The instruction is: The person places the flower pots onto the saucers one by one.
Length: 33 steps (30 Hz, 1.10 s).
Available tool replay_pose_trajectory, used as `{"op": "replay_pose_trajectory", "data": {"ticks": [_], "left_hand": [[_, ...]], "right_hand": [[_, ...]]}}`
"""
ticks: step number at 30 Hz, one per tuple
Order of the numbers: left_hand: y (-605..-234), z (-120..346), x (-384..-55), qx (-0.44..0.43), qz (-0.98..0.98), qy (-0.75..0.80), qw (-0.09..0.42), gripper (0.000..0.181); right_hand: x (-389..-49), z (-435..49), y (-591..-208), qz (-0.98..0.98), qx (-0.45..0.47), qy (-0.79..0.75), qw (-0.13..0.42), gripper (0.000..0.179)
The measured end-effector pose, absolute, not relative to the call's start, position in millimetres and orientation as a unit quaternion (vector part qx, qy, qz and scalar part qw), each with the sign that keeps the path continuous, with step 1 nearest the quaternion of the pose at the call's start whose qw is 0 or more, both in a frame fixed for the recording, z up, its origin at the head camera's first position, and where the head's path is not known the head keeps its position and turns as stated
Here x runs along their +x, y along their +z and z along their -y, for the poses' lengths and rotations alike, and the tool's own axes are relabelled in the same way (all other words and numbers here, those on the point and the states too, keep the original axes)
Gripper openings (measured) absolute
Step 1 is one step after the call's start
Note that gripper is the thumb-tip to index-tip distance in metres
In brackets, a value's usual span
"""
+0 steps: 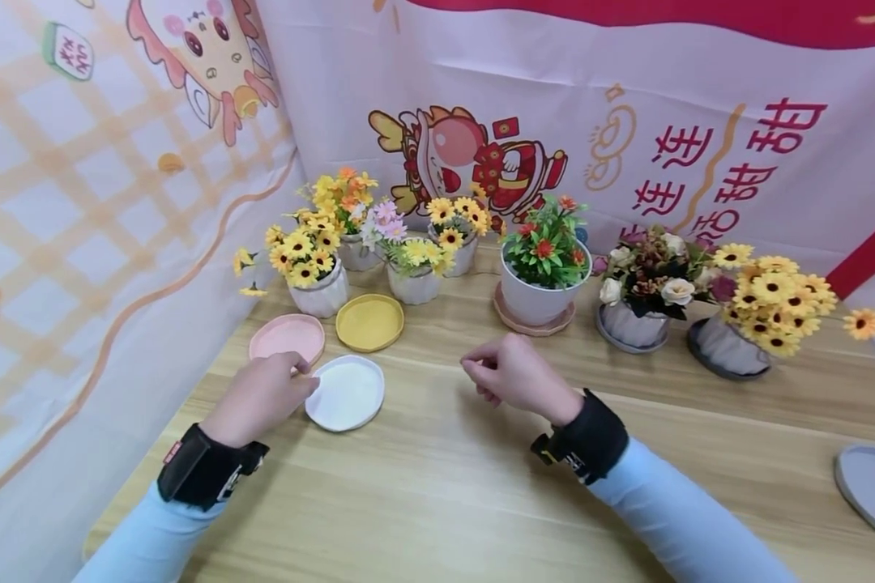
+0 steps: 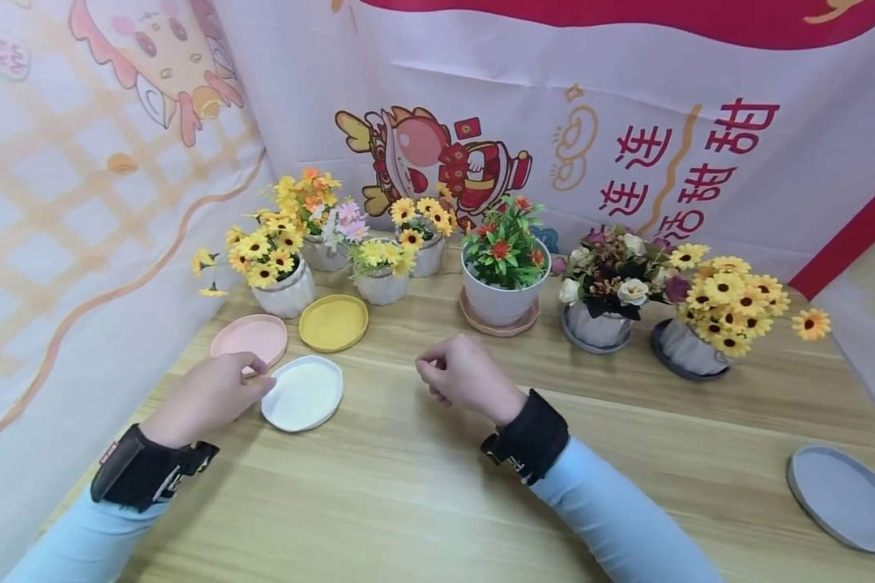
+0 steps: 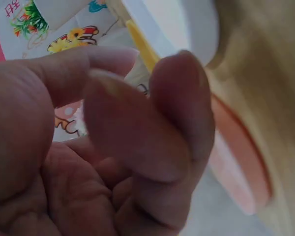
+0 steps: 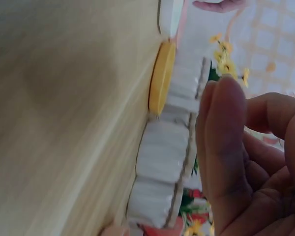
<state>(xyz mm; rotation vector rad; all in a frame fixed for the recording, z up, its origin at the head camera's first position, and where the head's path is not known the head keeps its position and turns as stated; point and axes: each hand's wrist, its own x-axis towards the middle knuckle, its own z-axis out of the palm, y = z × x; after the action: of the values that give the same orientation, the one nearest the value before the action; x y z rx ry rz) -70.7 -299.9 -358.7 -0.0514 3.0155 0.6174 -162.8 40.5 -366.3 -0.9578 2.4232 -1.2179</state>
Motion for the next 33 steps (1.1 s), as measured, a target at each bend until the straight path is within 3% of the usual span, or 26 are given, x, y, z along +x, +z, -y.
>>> {"op": "replay_pose_trajectory", "data": {"ticks": [14,19,33], "left_hand": [[-376,289,-75,-0.061,-0.95,0.286,0.106,0.034],[-375,279,-77,-0.044,-0.943,0.312,0.109,0.035],[-362,191,-125,0.044,-0.904,0.412,0.103,0.04]], "right_hand": [[-167,-40,-380,-0.841,-0.322,-0.407,0.155,0.019],[-164,-46,-383,-0.84,-0.312,-0.414,0.162,0.02],[-162,-106,-378,-0.846,-0.221,-0.463,0.144,0.026]]}}
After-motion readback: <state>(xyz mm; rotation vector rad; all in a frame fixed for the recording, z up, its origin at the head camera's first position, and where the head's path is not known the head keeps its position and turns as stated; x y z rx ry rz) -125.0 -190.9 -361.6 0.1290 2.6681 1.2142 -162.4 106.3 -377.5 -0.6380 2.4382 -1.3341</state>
